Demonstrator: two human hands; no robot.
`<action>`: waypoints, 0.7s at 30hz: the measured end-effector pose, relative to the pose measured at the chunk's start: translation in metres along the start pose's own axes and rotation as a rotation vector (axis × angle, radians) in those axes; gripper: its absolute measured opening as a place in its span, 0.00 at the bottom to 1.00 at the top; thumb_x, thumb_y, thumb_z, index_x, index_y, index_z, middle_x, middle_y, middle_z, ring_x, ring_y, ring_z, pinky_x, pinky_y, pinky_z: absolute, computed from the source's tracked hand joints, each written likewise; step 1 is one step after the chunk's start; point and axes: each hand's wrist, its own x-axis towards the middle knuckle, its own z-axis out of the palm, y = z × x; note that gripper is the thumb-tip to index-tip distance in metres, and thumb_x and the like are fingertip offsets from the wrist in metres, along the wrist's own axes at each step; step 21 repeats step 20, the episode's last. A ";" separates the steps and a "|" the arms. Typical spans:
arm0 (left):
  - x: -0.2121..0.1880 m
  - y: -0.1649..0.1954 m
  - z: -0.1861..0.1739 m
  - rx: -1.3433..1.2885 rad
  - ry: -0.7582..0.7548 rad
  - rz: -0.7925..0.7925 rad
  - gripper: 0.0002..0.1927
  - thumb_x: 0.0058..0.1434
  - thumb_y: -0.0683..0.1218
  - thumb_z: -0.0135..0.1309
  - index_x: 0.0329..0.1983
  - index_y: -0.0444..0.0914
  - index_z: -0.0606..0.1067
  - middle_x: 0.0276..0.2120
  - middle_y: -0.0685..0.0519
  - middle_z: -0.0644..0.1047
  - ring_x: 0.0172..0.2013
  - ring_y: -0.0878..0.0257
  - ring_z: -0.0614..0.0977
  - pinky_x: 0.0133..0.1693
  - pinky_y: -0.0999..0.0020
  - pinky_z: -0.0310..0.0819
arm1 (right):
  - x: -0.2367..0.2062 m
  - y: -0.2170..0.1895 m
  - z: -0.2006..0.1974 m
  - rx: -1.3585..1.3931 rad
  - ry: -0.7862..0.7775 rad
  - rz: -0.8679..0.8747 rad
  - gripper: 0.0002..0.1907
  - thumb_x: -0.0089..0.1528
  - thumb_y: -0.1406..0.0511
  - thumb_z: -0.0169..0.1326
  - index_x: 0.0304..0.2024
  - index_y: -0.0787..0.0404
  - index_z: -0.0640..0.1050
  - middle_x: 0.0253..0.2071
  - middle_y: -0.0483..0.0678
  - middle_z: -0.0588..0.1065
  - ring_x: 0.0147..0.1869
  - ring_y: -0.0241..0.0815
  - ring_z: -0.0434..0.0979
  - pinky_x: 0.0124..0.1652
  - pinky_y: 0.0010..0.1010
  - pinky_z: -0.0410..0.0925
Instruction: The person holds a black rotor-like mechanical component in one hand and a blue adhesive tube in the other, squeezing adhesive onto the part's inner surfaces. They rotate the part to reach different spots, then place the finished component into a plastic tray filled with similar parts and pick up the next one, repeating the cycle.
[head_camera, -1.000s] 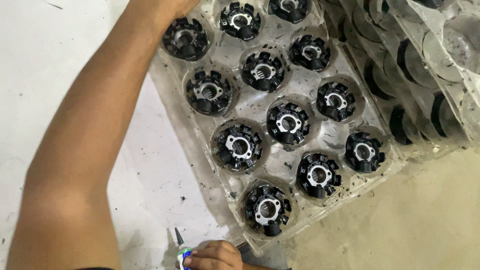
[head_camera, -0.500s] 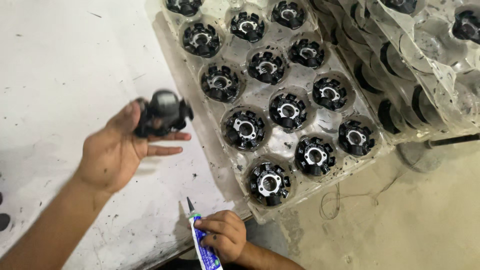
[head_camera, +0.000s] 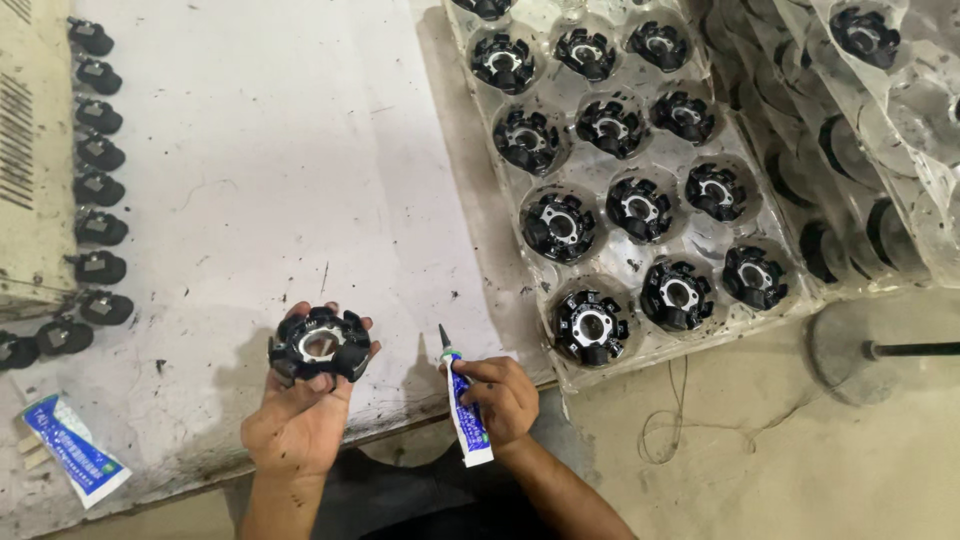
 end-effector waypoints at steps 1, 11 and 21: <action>-0.004 -0.003 -0.002 -0.044 0.041 -0.004 0.43 0.46 0.34 0.54 0.70 0.34 0.64 0.62 0.39 0.70 0.65 0.34 0.70 0.67 0.35 0.60 | 0.000 -0.001 0.002 -0.014 0.012 -0.005 0.15 0.51 0.72 0.67 0.28 0.61 0.71 0.39 0.55 0.81 0.34 0.45 0.81 0.31 0.30 0.72; -0.019 -0.016 -0.019 -0.184 0.101 0.063 0.30 0.60 0.51 0.50 0.65 0.33 0.68 0.58 0.35 0.73 0.56 0.32 0.74 0.53 0.38 0.71 | 0.005 -0.006 0.009 -0.094 0.042 -0.036 0.17 0.52 0.74 0.67 0.28 0.60 0.69 0.37 0.54 0.82 0.31 0.45 0.80 0.29 0.30 0.69; -0.026 -0.029 -0.016 0.020 0.018 0.166 0.27 0.65 0.56 0.47 0.61 0.34 0.67 0.60 0.34 0.70 0.52 0.33 0.77 0.46 0.39 0.75 | 0.003 -0.007 0.013 -0.149 0.050 -0.047 0.20 0.55 0.74 0.70 0.32 0.59 0.68 0.36 0.51 0.81 0.31 0.44 0.80 0.29 0.30 0.70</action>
